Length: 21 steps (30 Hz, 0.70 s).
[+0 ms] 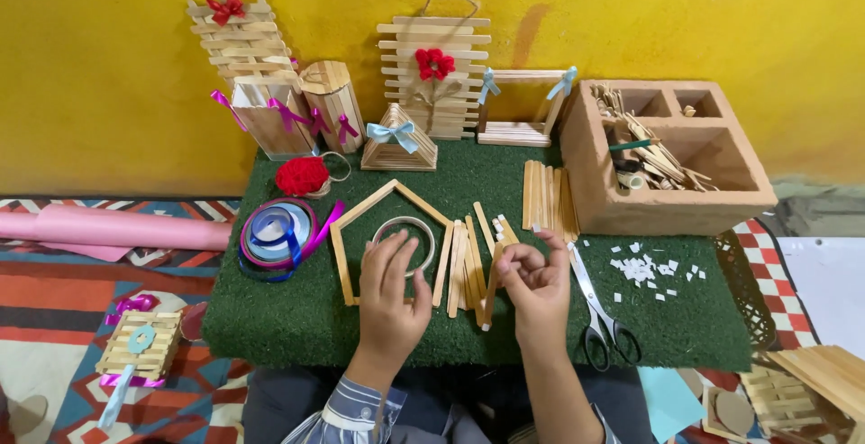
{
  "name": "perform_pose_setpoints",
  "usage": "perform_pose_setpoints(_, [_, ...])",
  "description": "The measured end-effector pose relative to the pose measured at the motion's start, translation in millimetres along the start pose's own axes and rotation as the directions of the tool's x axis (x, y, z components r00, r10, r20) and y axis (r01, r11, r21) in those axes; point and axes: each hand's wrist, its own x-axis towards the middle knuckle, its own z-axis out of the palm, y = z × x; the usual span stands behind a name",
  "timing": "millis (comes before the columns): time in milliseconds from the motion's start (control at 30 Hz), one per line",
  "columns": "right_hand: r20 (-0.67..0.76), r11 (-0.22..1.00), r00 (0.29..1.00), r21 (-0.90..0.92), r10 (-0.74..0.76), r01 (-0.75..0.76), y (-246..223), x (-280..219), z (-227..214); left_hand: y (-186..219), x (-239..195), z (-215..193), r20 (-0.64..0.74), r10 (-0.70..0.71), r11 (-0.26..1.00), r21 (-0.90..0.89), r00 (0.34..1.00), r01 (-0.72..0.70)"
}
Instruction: Applying double-sided tape to popsicle sticks for a craft project
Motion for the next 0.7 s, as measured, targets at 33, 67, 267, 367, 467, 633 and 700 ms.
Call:
perform_pose_setpoints(33, [0.003,1.0,1.0,0.001,-0.006,0.006,1,-1,1,9,4,-5,-0.005,0.004,1.0,0.0,1.0,-0.004])
perform_pose_setpoints(67, [0.006,1.0,1.0,-0.001,0.002,-0.002,2,-1,2,17,8,-10,0.011,-0.037,0.994,-0.105,0.999,0.038])
perform_pose_setpoints(267, [0.023,1.0,1.0,-0.019,0.016,-0.016,4,-4,4,56,21,-1,0.429,-0.253,0.709,-0.528,0.867,0.468])
perform_pose_setpoints(367, [0.031,0.994,1.0,-0.106,0.004,-0.001,3,-4,0,48,14,19,0.448,-0.327,0.573,-0.606,0.832,0.551])
perform_pose_setpoints(467, [0.079,0.971,0.996,-0.234,-0.028,0.046,0,3,-4,38,10,28,0.452,-0.364,0.482,-0.657,0.815,0.58])
perform_pose_setpoints(633, [0.276,0.729,0.937,-0.593,-0.216,0.342,-35,26,24,25,11,40,0.436,-0.377,0.413,-0.71,0.817,0.57])
perform_pose_setpoints(700, [0.39,0.552,0.899,-0.714,-0.198,0.431,-53,33,36,22,14,41,0.412,-0.368,0.394,-0.743,0.833,0.541])
